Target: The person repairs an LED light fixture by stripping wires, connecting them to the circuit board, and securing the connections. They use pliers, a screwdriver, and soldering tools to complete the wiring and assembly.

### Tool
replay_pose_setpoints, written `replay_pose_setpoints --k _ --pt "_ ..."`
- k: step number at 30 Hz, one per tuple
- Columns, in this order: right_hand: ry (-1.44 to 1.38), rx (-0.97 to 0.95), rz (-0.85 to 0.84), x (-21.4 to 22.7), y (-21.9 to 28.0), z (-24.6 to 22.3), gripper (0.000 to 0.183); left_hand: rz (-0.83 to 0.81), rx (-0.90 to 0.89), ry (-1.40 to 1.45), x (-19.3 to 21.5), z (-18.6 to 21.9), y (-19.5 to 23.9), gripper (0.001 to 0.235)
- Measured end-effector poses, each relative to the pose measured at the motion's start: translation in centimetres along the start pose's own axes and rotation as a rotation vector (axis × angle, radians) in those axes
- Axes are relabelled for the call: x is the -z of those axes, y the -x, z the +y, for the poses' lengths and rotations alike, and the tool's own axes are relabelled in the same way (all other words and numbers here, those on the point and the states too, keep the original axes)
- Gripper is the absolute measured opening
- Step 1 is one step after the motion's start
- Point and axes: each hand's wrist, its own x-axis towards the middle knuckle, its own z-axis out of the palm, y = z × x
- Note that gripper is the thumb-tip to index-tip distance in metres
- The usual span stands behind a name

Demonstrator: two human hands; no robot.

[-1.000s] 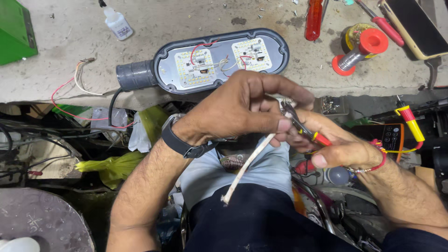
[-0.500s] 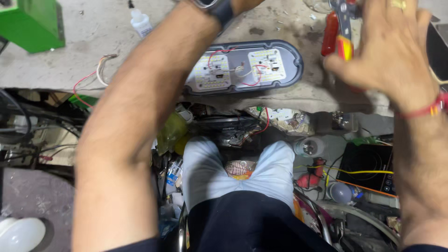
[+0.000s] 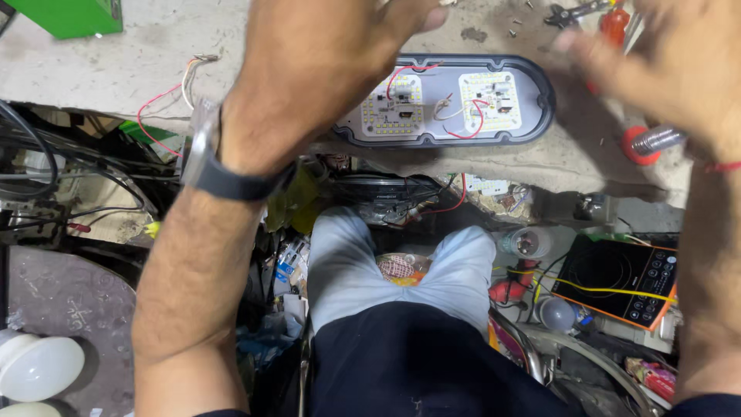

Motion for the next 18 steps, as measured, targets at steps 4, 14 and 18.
replay_pose_setpoints --k 4,14,18 --pt "-0.25 0.411 0.073 -0.8 1.3 -5.6 0.029 0.064 0.051 0.201 0.7 1.6 1.4 0.014" --pt "-0.41 0.297 0.26 -4.7 2.1 -6.8 0.015 0.006 0.174 0.313 -2.3 4.4 2.3 0.021" --pt "-0.511 0.231 0.355 -6.2 2.7 -6.5 0.017 0.022 0.223 0.193 -3.5 6.7 2.5 0.021"
